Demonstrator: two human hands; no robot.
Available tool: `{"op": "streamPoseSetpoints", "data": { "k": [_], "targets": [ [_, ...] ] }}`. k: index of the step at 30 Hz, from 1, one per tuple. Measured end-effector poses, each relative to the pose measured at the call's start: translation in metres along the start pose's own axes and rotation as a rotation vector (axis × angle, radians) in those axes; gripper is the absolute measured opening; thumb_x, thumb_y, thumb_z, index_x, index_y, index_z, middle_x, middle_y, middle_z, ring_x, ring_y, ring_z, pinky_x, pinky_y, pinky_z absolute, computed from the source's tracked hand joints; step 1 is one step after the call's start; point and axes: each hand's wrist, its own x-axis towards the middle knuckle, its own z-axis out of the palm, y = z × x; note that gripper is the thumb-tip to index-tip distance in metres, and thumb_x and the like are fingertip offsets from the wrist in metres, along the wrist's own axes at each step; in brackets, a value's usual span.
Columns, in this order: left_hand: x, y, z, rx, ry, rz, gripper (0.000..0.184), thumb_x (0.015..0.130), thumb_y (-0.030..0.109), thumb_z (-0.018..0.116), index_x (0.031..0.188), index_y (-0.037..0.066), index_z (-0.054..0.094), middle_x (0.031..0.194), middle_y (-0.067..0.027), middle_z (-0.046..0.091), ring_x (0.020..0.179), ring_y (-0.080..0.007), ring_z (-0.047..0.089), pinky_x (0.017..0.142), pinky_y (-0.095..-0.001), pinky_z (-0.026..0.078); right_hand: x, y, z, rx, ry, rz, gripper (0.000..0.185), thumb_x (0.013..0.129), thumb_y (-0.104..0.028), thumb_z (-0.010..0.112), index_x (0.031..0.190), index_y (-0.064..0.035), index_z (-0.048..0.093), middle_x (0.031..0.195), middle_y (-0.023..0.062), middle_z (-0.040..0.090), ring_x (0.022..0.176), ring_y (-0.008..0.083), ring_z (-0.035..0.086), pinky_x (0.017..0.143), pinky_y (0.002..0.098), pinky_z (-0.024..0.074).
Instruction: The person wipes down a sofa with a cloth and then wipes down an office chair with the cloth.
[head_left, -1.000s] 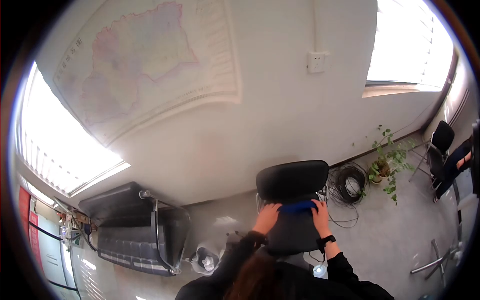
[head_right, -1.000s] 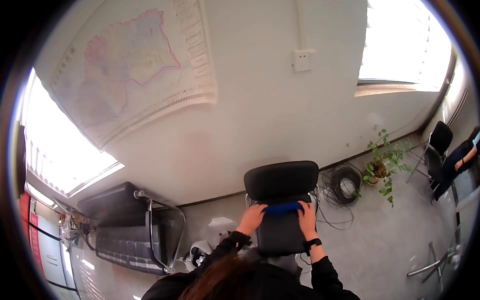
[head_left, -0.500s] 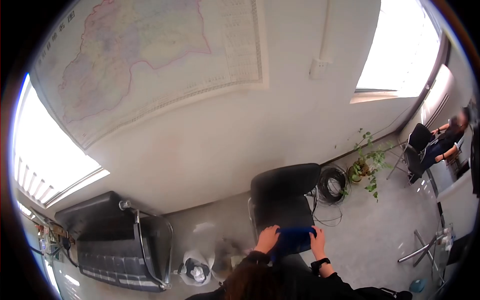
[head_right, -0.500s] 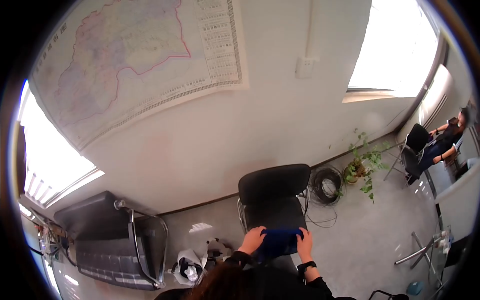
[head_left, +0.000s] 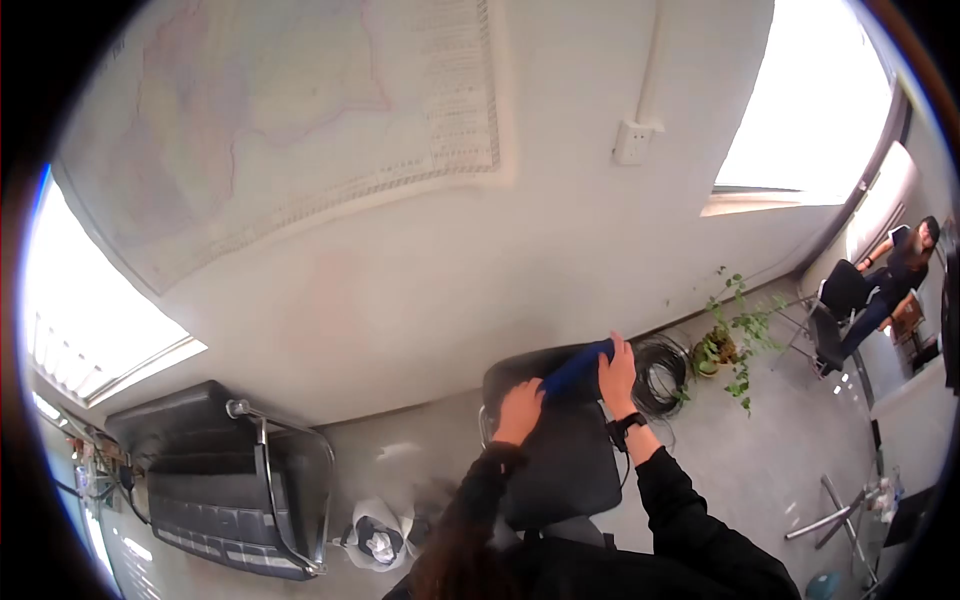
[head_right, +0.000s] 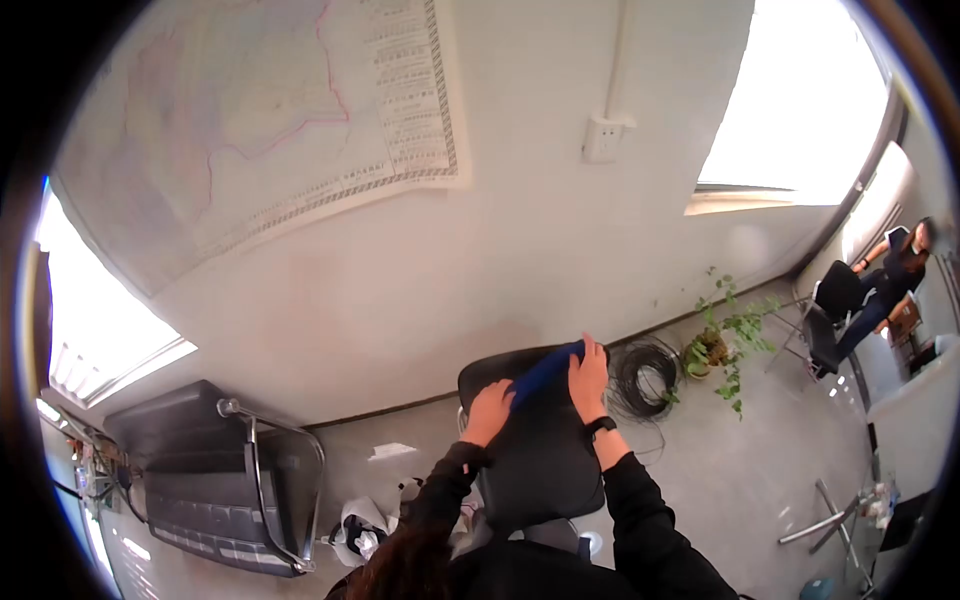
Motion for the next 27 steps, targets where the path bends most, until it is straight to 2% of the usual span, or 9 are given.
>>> {"op": "streamPoseSetpoints", "data": {
  "k": [5,7,8,9,12,14,18,20,27],
  "targets": [
    [0.055,0.025,0.061,0.188,-0.181,0.023,0.018,0.093,0.016,0.058,0.106,0.004,0.057,0.091,-0.0193,0.064,0.087,-0.0397,0.063,0.074,-0.05,0.052,0.066,0.021,0.053,0.019,0.05,0.03,0.041,0.088,-0.007,0.063,0.128,-0.0073,0.057,0.112,0.0173,0.058,0.104,0.0372,0.055,0.09,0.046,0.0461],
    [0.051,0.023,0.084,0.224,-0.232,0.033,0.021,0.093,0.017,0.058,0.109,0.004,0.056,0.09,-0.019,0.064,0.087,-0.039,0.064,0.072,-0.0498,0.052,0.052,0.069,0.106,-0.275,-0.015,-0.131,0.037,0.089,-0.01,0.062,0.126,-0.0094,0.06,0.113,0.0164,0.059,0.106,0.034,0.056,0.092,0.0472,0.0441],
    [0.043,0.013,0.098,0.242,-0.243,0.015,0.021,0.094,0.018,0.058,0.11,0.005,0.055,0.09,-0.0198,0.065,0.086,-0.0405,0.064,0.071,-0.0508,0.052,0.039,0.086,0.122,-0.336,-0.145,-0.125,0.026,0.092,-0.015,0.058,0.117,-0.0089,0.063,0.109,0.0145,0.061,0.105,0.0317,0.057,0.092,0.0475,0.043],
    [0.038,0.014,0.102,0.258,-0.252,0.0,0.021,0.094,0.018,0.058,0.11,0.005,0.055,0.09,-0.0198,0.065,0.086,-0.0405,0.064,0.071,-0.0508,0.052,0.038,0.092,0.123,-0.319,-0.16,-0.119,0.026,0.092,-0.015,0.058,0.117,-0.0089,0.063,0.109,0.0145,0.061,0.105,0.0317,0.057,0.092,0.0475,0.043],
    [0.031,0.009,0.102,0.198,-0.171,-0.188,0.02,0.097,0.021,0.054,0.111,0.006,0.055,0.089,-0.0185,0.066,0.083,-0.0412,0.065,0.07,-0.0535,0.052,0.044,0.099,0.124,-0.222,-0.199,-0.151,0.016,0.094,-0.018,0.054,0.098,-0.0058,0.063,0.098,0.0127,0.064,0.1,0.0312,0.058,0.093,0.0457,0.0419],
    [0.032,0.005,0.1,0.213,-0.134,-0.208,0.022,0.098,0.023,0.053,0.111,0.006,0.054,0.087,-0.0197,0.066,0.081,-0.0421,0.065,0.069,-0.0532,0.052,0.043,0.104,0.123,-0.2,-0.23,-0.172,0.016,0.094,-0.018,0.054,0.098,-0.0055,0.063,0.097,0.0133,0.064,0.099,0.0319,0.059,0.093,0.0461,0.0417],
    [0.043,0.001,0.108,0.266,-0.236,-0.222,0.024,0.098,0.026,0.052,0.11,0.005,0.052,0.086,-0.0216,0.067,0.082,-0.0425,0.066,0.069,-0.0531,0.053,0.044,0.105,0.117,-0.193,-0.231,-0.198,0.018,0.094,-0.019,0.054,0.1,-0.004,0.062,0.095,0.0148,0.065,0.097,0.0348,0.06,0.093,0.0474,0.0418],
    [0.042,-0.004,0.117,0.242,-0.285,-0.279,0.025,0.099,0.026,0.052,0.108,0.003,0.051,0.084,-0.027,0.066,0.081,-0.0478,0.065,0.069,-0.0565,0.052,0.046,0.106,0.122,-0.236,-0.222,-0.194,0.02,0.093,-0.02,0.055,0.102,-0.0035,0.061,0.095,0.015,0.065,0.097,0.0352,0.06,0.093,0.0477,0.0418],
    [0.037,-0.011,0.134,0.194,-0.335,-0.328,0.026,0.1,0.027,0.05,0.104,0.001,0.05,0.08,-0.0258,0.067,0.078,-0.0468,0.066,0.068,-0.0574,0.052,0.045,0.107,0.128,-0.297,-0.281,-0.175,0.019,0.094,-0.021,0.054,0.102,-0.005,0.062,0.096,0.0139,0.065,0.097,0.0336,0.06,0.093,0.0468,0.0423]
  ]
}}
